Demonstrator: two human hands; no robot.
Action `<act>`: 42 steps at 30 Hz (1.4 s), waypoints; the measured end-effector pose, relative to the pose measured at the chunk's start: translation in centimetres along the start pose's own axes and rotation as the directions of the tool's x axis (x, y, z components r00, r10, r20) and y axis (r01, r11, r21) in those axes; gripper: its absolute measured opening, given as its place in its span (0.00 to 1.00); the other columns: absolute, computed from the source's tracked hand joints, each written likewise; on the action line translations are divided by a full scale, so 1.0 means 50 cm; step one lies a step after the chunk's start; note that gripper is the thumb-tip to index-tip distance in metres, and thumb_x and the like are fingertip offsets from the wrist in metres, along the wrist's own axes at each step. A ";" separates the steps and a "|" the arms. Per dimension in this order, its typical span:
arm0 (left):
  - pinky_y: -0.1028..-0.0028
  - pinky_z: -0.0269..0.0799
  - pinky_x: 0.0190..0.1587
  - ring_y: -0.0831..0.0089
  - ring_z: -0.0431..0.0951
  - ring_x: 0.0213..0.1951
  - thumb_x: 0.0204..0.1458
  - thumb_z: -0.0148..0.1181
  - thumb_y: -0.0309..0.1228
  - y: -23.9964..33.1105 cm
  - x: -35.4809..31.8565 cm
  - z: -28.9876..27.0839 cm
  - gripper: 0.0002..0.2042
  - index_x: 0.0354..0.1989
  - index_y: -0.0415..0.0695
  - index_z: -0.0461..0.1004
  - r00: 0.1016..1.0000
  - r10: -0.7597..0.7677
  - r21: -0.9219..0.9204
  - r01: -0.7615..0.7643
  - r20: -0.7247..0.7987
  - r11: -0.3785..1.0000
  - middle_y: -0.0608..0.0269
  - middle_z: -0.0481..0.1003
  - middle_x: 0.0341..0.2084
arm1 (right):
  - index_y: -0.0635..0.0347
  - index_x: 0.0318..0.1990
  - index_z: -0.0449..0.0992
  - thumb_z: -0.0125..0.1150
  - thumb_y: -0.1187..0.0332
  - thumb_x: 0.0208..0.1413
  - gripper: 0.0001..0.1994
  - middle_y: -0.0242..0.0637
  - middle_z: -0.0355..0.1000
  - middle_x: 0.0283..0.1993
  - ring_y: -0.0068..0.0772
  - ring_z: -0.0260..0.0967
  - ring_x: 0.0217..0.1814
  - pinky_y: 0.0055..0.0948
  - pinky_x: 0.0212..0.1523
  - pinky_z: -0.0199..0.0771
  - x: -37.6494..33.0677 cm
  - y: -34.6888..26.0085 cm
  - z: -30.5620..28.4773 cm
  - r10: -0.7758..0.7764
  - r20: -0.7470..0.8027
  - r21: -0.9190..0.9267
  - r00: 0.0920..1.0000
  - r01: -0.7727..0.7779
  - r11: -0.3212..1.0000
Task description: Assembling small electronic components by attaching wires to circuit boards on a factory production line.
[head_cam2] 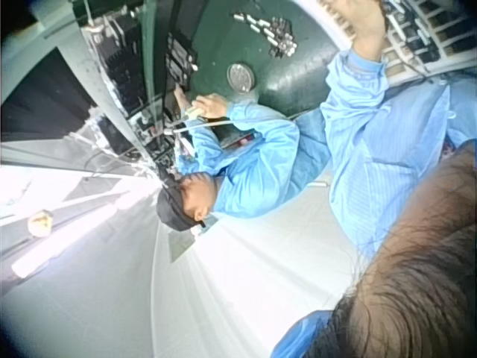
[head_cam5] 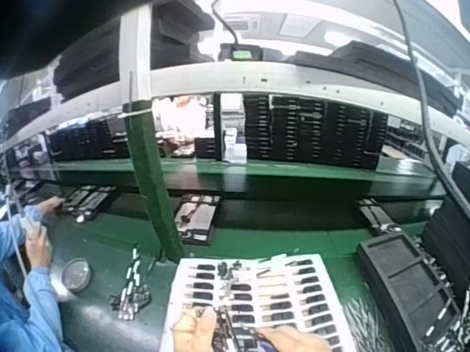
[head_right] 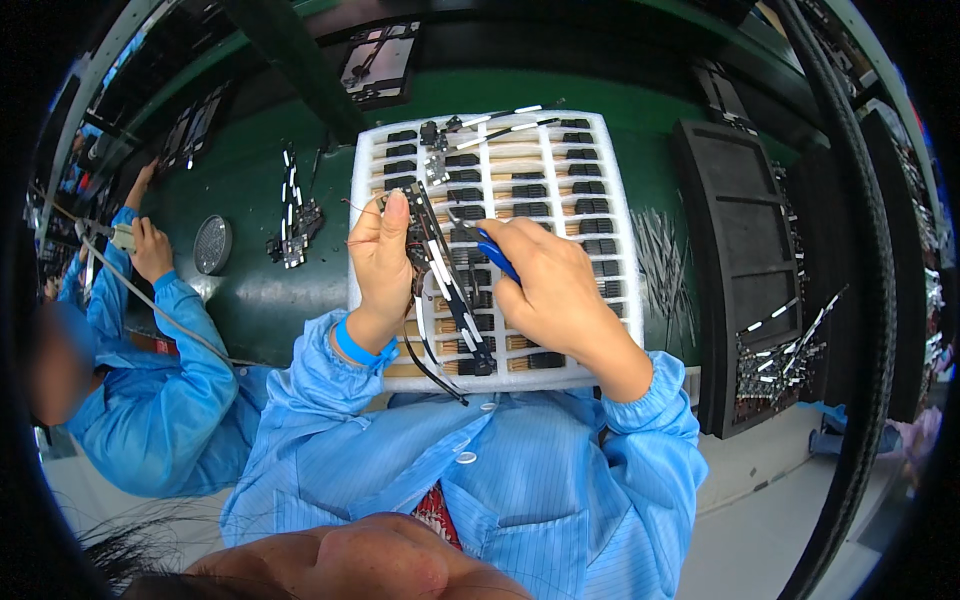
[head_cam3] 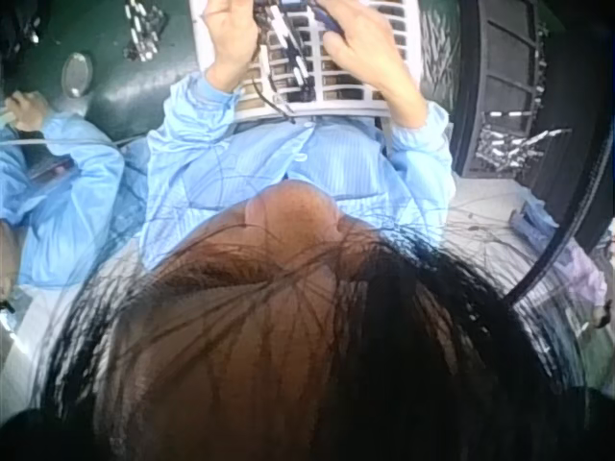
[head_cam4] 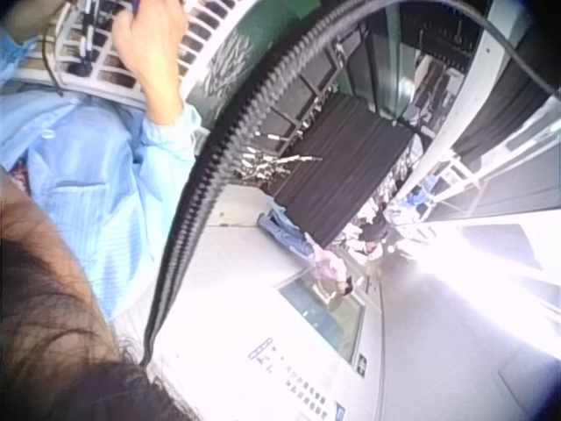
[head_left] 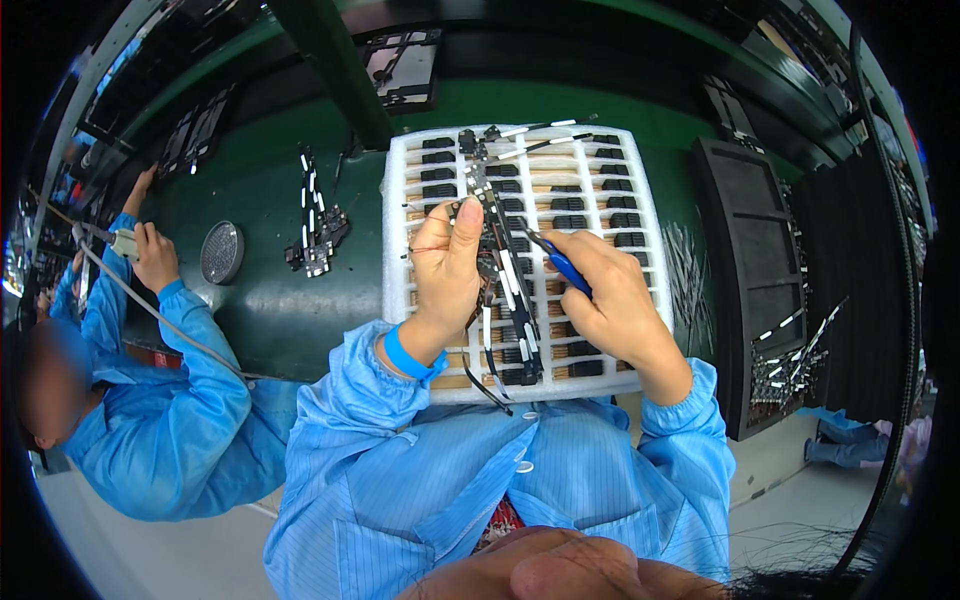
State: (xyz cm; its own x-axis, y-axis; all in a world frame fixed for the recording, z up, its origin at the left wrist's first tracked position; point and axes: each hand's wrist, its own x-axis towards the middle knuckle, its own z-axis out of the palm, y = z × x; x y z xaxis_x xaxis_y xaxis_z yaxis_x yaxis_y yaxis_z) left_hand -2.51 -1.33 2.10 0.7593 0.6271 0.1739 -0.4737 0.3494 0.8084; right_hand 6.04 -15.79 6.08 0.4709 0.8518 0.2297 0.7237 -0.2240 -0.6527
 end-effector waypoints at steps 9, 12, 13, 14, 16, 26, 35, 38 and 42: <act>0.85 0.68 0.29 0.86 0.71 0.27 0.55 0.49 0.34 -0.009 0.000 0.002 0.10 0.36 0.39 0.67 0.999 0.033 -0.023 -0.033 -0.005 0.999 0.67 0.73 0.27 | 0.65 0.45 0.67 0.47 0.73 0.37 0.21 0.46 0.67 0.34 0.49 0.67 0.34 0.39 0.34 0.67 0.003 -0.002 0.012 -0.031 -0.002 0.069 1.000 0.031 0.997; 0.85 0.68 0.29 0.86 0.70 0.27 0.55 0.49 0.33 -0.011 -0.001 0.002 0.09 0.35 0.39 0.67 0.999 0.042 -0.016 -0.042 0.003 0.999 0.67 0.73 0.27 | 0.65 0.45 0.67 0.48 0.73 0.37 0.21 0.46 0.67 0.34 0.49 0.67 0.34 0.39 0.34 0.67 0.001 -0.002 0.014 -0.034 -0.006 0.069 0.999 0.034 0.997; 0.85 0.68 0.29 0.86 0.70 0.26 0.55 0.49 0.33 -0.010 -0.002 0.002 0.09 0.35 0.39 0.67 0.999 0.052 -0.013 -0.052 0.011 0.999 0.67 0.73 0.27 | 0.65 0.45 0.67 0.48 0.73 0.37 0.21 0.46 0.67 0.33 0.49 0.67 0.34 0.39 0.34 0.67 0.001 -0.003 0.014 -0.023 -0.004 0.074 1.000 0.024 0.997; 0.85 0.68 0.29 0.86 0.70 0.26 0.55 0.49 0.33 -0.010 -0.002 0.002 0.09 0.35 0.39 0.67 0.999 0.052 -0.013 -0.051 0.011 0.999 0.67 0.73 0.27 | 0.65 0.45 0.67 0.48 0.73 0.37 0.21 0.46 0.67 0.33 0.48 0.67 0.33 0.39 0.34 0.67 0.001 -0.004 0.014 -0.013 -0.002 0.079 1.000 0.014 0.997; 0.86 0.67 0.27 0.87 0.70 0.25 0.55 0.50 0.33 -0.009 -0.003 0.003 0.09 0.34 0.40 0.67 0.998 0.056 0.019 -0.056 0.002 0.998 0.68 0.73 0.26 | 0.65 0.45 0.67 0.47 0.74 0.37 0.21 0.46 0.67 0.33 0.48 0.67 0.33 0.38 0.34 0.67 0.002 -0.007 0.014 -0.008 0.001 0.081 1.000 0.008 0.997; 0.87 0.63 0.24 0.90 0.67 0.23 0.54 0.51 0.33 -0.007 -0.007 0.000 0.08 0.29 0.41 0.68 0.987 0.158 0.198 -0.158 0.015 0.967 0.71 0.72 0.22 | 0.65 0.45 0.67 0.47 0.72 0.38 0.21 0.47 0.67 0.34 0.49 0.67 0.35 0.39 0.36 0.67 0.001 -0.001 0.013 -0.012 0.019 0.102 1.000 0.010 0.995; 0.87 0.64 0.25 0.89 0.67 0.23 0.54 0.51 0.33 -0.006 -0.011 0.005 0.08 0.29 0.42 0.68 0.990 0.143 0.170 -0.144 0.014 0.975 0.71 0.71 0.22 | 0.65 0.45 0.67 0.46 0.72 0.39 0.21 0.46 0.67 0.33 0.49 0.67 0.34 0.39 0.35 0.67 -0.002 -0.005 0.020 0.002 0.016 0.141 1.000 -0.004 0.990; 0.87 0.65 0.25 0.89 0.67 0.23 0.54 0.51 0.33 -0.008 -0.012 0.003 0.08 0.30 0.42 0.68 0.989 0.145 0.176 -0.145 0.010 0.974 0.71 0.72 0.22 | 0.65 0.45 0.67 0.46 0.73 0.39 0.20 0.46 0.68 0.33 0.49 0.67 0.34 0.39 0.35 0.67 -0.001 -0.013 0.018 0.014 0.019 0.114 1.000 -0.016 0.993; 0.87 0.66 0.25 0.89 0.68 0.23 0.54 0.51 0.34 -0.008 -0.007 0.000 0.08 0.31 0.42 0.67 0.990 0.144 0.166 -0.142 -0.002 0.976 0.70 0.72 0.23 | 0.65 0.46 0.67 0.46 0.73 0.39 0.21 0.46 0.68 0.34 0.49 0.67 0.34 0.40 0.35 0.67 0.005 -0.014 0.022 0.000 0.022 0.106 1.000 -0.003 0.994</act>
State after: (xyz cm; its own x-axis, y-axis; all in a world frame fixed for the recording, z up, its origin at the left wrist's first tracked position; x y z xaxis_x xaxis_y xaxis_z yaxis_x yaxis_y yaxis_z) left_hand -2.58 -1.71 1.72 0.6822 0.6721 0.2879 -0.4964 0.1366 0.8573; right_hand 5.09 -14.91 5.79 0.4600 0.8618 0.2137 0.6647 -0.1746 -0.7264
